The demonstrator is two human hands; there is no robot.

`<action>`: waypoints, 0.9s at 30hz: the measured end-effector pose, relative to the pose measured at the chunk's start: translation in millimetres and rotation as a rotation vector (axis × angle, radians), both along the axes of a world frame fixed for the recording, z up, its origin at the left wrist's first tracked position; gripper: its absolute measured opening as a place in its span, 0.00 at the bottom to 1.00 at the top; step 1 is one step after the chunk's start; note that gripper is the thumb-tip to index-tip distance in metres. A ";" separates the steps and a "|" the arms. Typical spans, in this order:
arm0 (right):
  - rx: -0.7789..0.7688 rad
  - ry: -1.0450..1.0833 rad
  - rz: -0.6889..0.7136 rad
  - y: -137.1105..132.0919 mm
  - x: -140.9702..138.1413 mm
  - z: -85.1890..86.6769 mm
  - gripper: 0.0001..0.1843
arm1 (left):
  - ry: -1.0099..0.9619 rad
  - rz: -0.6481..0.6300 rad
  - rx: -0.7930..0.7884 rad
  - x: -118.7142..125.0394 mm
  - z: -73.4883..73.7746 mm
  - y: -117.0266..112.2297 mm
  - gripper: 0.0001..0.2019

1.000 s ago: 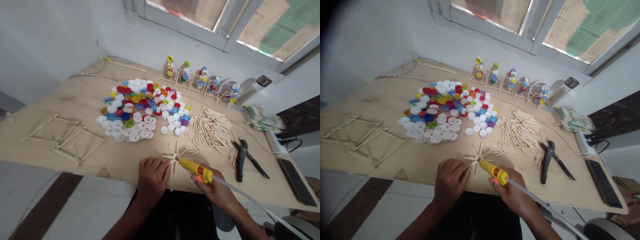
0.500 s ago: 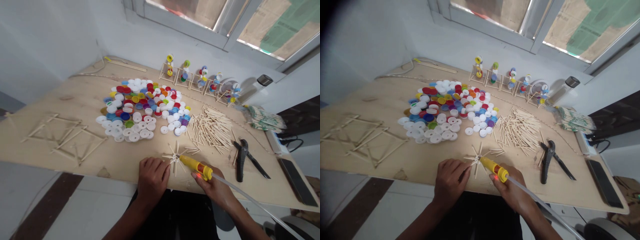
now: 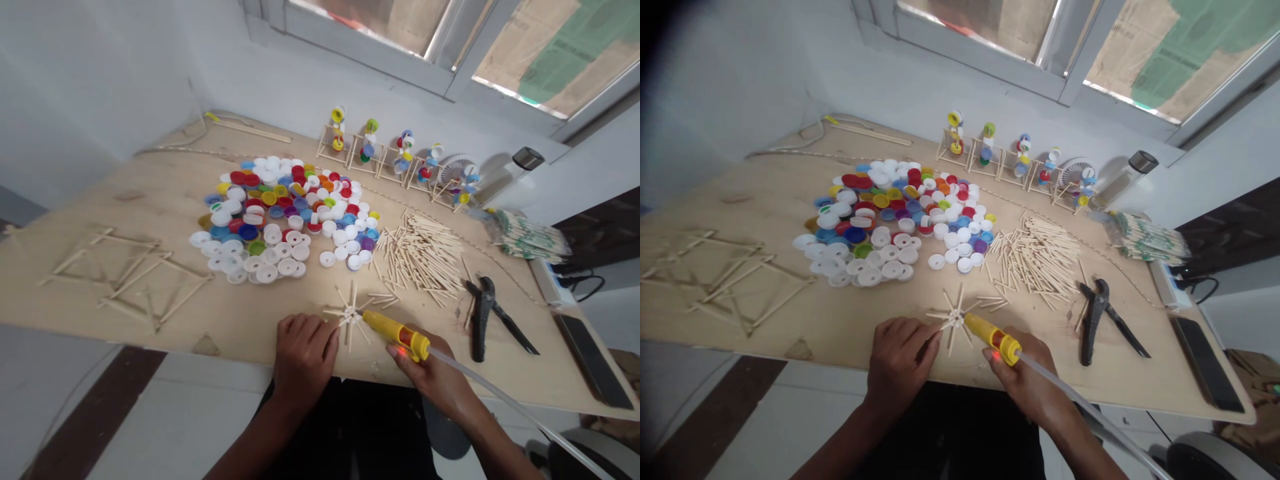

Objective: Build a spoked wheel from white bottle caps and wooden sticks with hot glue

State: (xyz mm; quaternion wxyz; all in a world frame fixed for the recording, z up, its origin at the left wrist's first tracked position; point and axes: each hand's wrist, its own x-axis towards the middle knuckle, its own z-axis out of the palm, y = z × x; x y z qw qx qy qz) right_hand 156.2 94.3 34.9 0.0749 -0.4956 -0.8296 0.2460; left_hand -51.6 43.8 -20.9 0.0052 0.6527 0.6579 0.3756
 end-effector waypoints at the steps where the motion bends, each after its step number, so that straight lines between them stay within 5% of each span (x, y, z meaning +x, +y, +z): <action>1: -0.009 -0.005 0.000 -0.3 0.6 0.2 0.17 | 0.000 -0.001 -0.002 0.0 0.4 0.0 0.07; 27: 0.001 -0.012 0.016 -7.5 4.5 0.2 0.15 | 0.001 -0.002 0.014 0.0 -1.5 0.2 0.06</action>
